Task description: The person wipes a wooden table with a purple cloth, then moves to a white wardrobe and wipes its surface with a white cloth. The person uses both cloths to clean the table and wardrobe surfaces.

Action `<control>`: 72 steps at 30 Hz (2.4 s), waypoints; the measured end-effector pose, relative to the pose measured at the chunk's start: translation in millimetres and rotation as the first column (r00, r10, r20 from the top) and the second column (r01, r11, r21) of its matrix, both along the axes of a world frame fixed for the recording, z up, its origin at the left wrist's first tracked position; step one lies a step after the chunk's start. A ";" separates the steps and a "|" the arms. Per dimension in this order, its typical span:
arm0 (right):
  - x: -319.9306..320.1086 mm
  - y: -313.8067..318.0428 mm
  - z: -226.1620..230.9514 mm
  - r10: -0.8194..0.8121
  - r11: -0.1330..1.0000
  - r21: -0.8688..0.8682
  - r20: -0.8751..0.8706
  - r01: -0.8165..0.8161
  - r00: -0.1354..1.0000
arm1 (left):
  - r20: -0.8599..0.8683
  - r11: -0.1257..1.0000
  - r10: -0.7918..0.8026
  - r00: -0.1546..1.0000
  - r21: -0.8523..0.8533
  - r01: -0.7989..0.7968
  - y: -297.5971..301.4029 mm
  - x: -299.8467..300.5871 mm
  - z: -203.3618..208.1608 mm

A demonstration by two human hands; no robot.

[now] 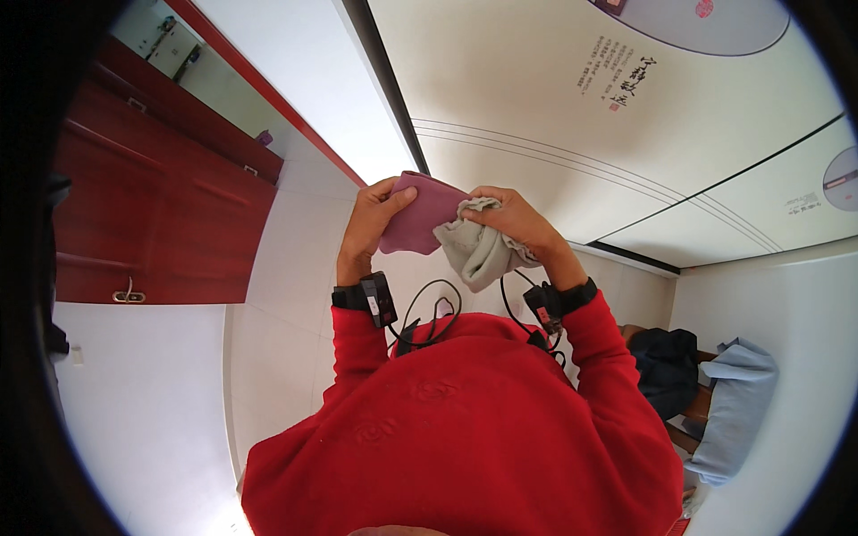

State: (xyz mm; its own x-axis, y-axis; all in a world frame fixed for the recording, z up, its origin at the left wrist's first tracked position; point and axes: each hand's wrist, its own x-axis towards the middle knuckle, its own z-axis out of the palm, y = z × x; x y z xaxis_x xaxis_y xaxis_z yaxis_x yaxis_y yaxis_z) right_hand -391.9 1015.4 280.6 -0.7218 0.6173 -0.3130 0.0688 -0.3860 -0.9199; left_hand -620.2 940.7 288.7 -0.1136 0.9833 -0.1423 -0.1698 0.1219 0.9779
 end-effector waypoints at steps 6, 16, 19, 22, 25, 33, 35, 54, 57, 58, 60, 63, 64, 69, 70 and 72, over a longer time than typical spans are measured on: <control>2.6 1.5 -3.1 -0.044 0.999 0.021 -0.032 0.045 0.999 | 0.056 1.000 -0.010 0.998 0.007 0.010 5.2 -0.6 -6.0; 2.9 -0.9 -8.8 -0.067 0.997 -0.049 -0.133 0.061 0.989 | 0.166 0.999 0.034 0.986 0.013 -0.037 8.4 4.7 -5.6; 1.2 4.1 -15.8 -0.014 0.999 -0.041 -0.059 0.011 0.998 | 0.210 0.999 0.024 0.977 0.025 -0.030 7.3 5.6 -5.4; -0.1 1.4 -23.6 -0.055 0.979 -0.204 -0.110 0.031 0.992 | 0.212 0.999 0.027 0.977 0.012 -0.030 6.1 5.5 -2.7; -1.5 0.1 -27.7 -0.072 0.948 -0.318 -0.167 0.015 0.983 | 0.193 0.999 -0.001 0.981 0.049 -0.009 4.8 4.2 1.4; -21.5 1.7 -26.7 -0.168 0.900 -0.431 -0.202 0.067 0.965 | 0.238 0.991 0.127 0.963 0.012 -0.134 -1.0 0.2 -3.8; -25.5 2.2 -25.1 -0.188 0.900 -0.430 -0.237 0.071 0.953 | 0.197 0.982 0.187 0.962 -0.015 -0.188 -2.4 -5.6 -11.2; -24.3 -2.6 -22.3 -0.200 0.925 -0.368 -0.253 0.097 0.947 | -0.022 0.969 0.226 0.974 -0.095 -0.227 -18.7 -3.2 -47.8; -15.3 -8.2 -16.4 -0.158 0.960 -0.271 -0.323 0.069 0.933 | -0.090 0.991 0.131 0.987 0.053 -0.126 -9.3 5.2 -47.7; -19.8 -6.8 -16.3 -0.099 0.976 -0.218 -0.390 0.013 0.915 | -0.117 0.994 0.085 0.990 0.084 -0.076 -7.0 7.9 -47.2; -18.8 -3.8 -15.3 -0.069 0.995 0.060 -0.241 0.086 0.968 | -0.095 0.998 0.003 0.996 0.062 0.003 -2.7 13.7 -46.0; -16.9 -2.1 -12.5 -0.129 0.986 -0.135 -0.240 0.099 0.962 | -0.067 0.995 -0.081 0.994 0.049 0.085 10.6 23.7 -43.5; -15.9 -2.9 -10.2 -0.148 0.986 -0.108 -0.251 0.125 0.957 | -0.069 0.998 -0.062 0.996 0.016 0.063 6.8 20.9 -41.1; -14.1 -10.6 3.6 -0.122 0.978 -0.198 -0.300 0.063 0.946 | -0.002 0.985 -0.151 0.989 0.086 0.150 1.8 18.5 -31.9; -14.7 -10.8 5.4 -0.140 0.980 -0.177 -0.299 0.089 0.944 | 0.003 0.984 -0.162 0.987 0.073 0.162 1.5 20.3 -30.7; -14.9 -10.6 7.3 -0.126 0.981 -0.179 -0.304 0.073 0.944 | 0.005 0.982 -0.174 0.985 0.081 0.173 0.1 22.9 -27.8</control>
State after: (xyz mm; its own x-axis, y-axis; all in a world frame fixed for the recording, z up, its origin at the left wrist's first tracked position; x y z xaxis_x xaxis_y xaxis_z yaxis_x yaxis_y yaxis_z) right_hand -406.9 1004.9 288.0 -0.7367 0.6506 -0.1844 -0.2582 -0.5227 -0.8125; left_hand -597.3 940.9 260.9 0.0613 0.9961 -0.0630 -0.1647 0.0724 0.9837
